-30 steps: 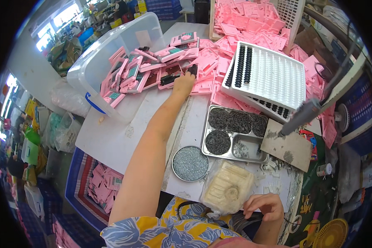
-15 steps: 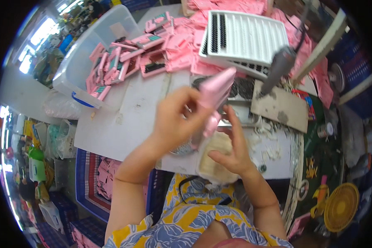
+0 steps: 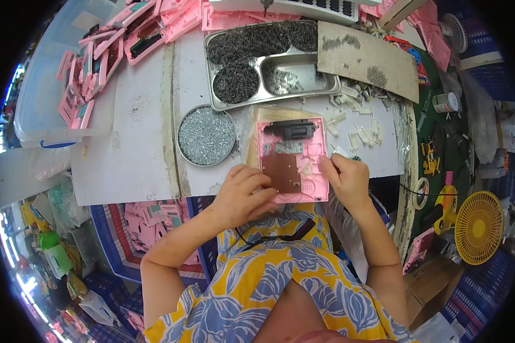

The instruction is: Assembling and soldering internal components of a pink toy electronic device.

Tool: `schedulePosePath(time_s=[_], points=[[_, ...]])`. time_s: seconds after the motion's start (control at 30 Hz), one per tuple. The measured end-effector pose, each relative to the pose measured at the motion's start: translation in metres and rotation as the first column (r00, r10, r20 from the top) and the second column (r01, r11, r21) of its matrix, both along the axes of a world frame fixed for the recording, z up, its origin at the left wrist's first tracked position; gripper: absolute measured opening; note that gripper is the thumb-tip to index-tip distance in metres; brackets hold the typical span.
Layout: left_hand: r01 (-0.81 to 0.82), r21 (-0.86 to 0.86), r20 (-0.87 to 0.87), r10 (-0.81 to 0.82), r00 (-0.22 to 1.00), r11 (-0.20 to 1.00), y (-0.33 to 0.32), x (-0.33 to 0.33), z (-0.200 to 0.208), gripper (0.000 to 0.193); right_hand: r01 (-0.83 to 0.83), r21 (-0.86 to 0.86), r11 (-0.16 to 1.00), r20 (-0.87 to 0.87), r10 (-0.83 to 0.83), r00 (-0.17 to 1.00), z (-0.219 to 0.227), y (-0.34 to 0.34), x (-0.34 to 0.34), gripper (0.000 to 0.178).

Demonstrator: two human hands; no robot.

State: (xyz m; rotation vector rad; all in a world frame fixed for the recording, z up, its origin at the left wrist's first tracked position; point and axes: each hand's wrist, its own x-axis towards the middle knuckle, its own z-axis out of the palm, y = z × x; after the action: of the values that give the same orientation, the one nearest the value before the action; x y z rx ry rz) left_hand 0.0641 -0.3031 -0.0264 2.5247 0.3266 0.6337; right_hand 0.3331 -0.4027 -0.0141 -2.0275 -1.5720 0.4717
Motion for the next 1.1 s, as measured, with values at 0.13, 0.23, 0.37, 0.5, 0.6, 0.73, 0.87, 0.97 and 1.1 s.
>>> schedulePosePath(time_s=[0.13,0.23,0.37,0.5,0.6,0.73,0.87,0.97,1.1], points=[[-0.015,0.056,0.025,0.014,1.0,0.998,0.03,-0.001,-0.011,0.027,-0.073,-0.07,0.995,0.099,0.08,0.992,-0.009,0.038,0.004,0.042],[0.034,0.022,0.073,-0.035,0.997,0.999,0.029,-0.001,-0.016,0.027,-0.15,-0.192,0.97,0.145,0.179,0.973,-0.002,0.046,0.013,0.044],[-0.003,0.011,0.058,0.002,0.998,1.0,0.005,0.0,-0.029,0.026,-0.179,-0.2,0.963,0.053,0.193,0.98,-0.008,0.041,0.021,0.04],[-0.105,-0.064,-0.082,0.1,0.992,0.992,0.002,0.012,0.002,0.033,-0.161,-0.27,0.949,-0.257,0.09,0.962,0.02,0.013,0.011,0.048],[-0.164,-0.152,-0.074,0.154,0.985,0.975,-0.003,0.025,0.006,0.038,-0.146,-0.306,0.941,-0.443,-0.005,0.896,0.016,-0.017,0.01,0.069],[-0.148,-0.157,-0.095,0.135,0.986,0.976,-0.01,0.036,0.005,0.032,-0.087,-0.231,0.969,-0.575,-0.064,0.815,0.019,-0.035,0.0,0.061],[-0.16,-0.168,-0.119,0.142,0.983,0.973,-0.011,0.039,0.003,0.025,-0.141,-0.162,0.977,-0.588,0.019,0.809,0.021,-0.027,0.0,0.04],[-0.173,-0.185,-0.106,0.155,0.982,0.968,-0.013,0.042,0.003,0.023,-0.235,0.018,0.972,-0.502,0.212,0.839,0.014,-0.005,0.001,0.03],[-0.151,-0.186,-0.024,0.15,0.988,0.971,-0.015,0.041,-0.005,0.024,-0.625,0.106,0.773,-0.037,0.631,0.775,0.014,0.035,0.003,0.02]])
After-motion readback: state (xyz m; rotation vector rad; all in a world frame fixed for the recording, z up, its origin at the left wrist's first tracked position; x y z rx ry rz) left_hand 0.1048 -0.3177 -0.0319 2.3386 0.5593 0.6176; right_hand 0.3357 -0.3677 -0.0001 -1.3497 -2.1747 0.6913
